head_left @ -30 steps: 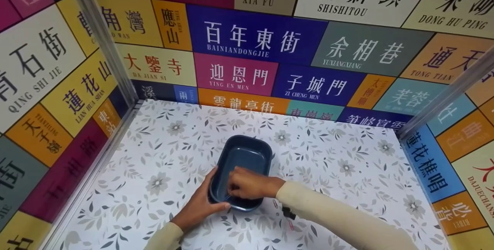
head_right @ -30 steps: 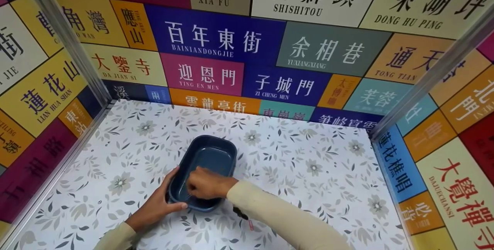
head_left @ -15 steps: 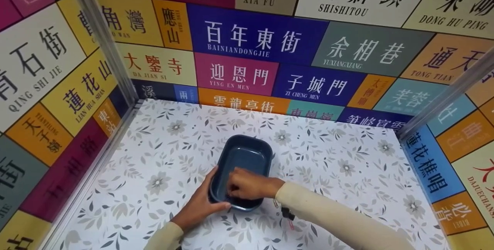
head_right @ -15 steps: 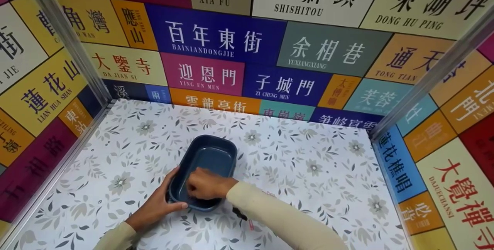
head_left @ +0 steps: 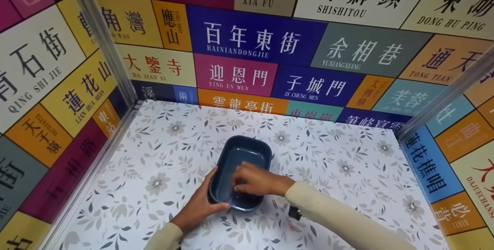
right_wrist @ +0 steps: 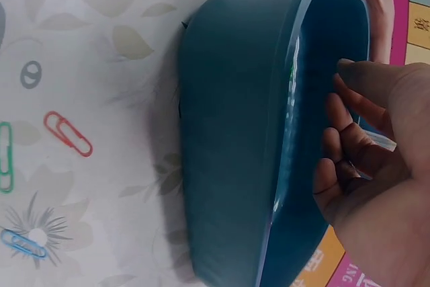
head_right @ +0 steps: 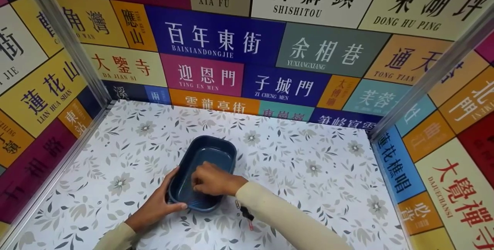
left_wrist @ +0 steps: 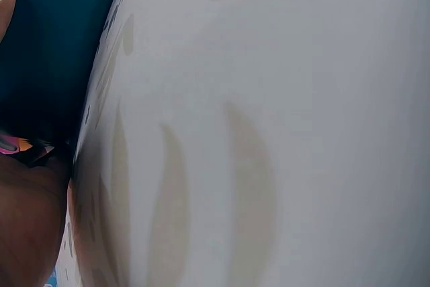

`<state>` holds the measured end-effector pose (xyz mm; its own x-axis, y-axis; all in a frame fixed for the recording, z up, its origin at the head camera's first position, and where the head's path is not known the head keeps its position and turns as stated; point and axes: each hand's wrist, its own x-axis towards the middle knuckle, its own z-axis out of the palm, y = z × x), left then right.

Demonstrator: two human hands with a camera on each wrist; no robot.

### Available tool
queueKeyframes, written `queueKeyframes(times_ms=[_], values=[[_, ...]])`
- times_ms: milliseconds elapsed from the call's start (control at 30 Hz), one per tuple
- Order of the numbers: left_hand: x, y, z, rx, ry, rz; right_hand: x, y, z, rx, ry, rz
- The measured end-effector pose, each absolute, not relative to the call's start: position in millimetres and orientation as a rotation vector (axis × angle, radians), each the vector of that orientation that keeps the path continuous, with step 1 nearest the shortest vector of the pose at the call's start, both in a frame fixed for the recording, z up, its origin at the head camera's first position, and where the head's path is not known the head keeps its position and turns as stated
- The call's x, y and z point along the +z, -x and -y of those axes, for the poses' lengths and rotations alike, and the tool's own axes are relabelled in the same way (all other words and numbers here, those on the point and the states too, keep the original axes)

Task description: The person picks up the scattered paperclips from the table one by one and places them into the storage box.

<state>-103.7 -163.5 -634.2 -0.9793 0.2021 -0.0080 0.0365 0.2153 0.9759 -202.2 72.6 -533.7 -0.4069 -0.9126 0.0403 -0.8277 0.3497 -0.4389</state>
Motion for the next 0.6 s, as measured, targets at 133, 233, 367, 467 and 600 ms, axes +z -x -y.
queueKeyframes(times_ms=[133, 233, 367, 467, 600], values=[[-634, 103, 164, 1.859, -0.211, -2.338, -531, 202, -81, -0.698, 1.558, -2.39], [-633, 103, 164, 1.845, -0.197, -2.338, -529, 202, -87, -0.757, 1.531, -2.381], [-633, 103, 164, 1.832, -0.198, -2.352, -527, 201, -96, -0.782, 1.502, -2.393], [-634, 104, 164, 1.83, -0.207, -2.359, -526, 200, -103, -0.795, 1.466, -2.404], [-633, 103, 163, 1.832, -0.22, -2.362, -526, 198, -111, -0.828, 1.433, -2.411]])
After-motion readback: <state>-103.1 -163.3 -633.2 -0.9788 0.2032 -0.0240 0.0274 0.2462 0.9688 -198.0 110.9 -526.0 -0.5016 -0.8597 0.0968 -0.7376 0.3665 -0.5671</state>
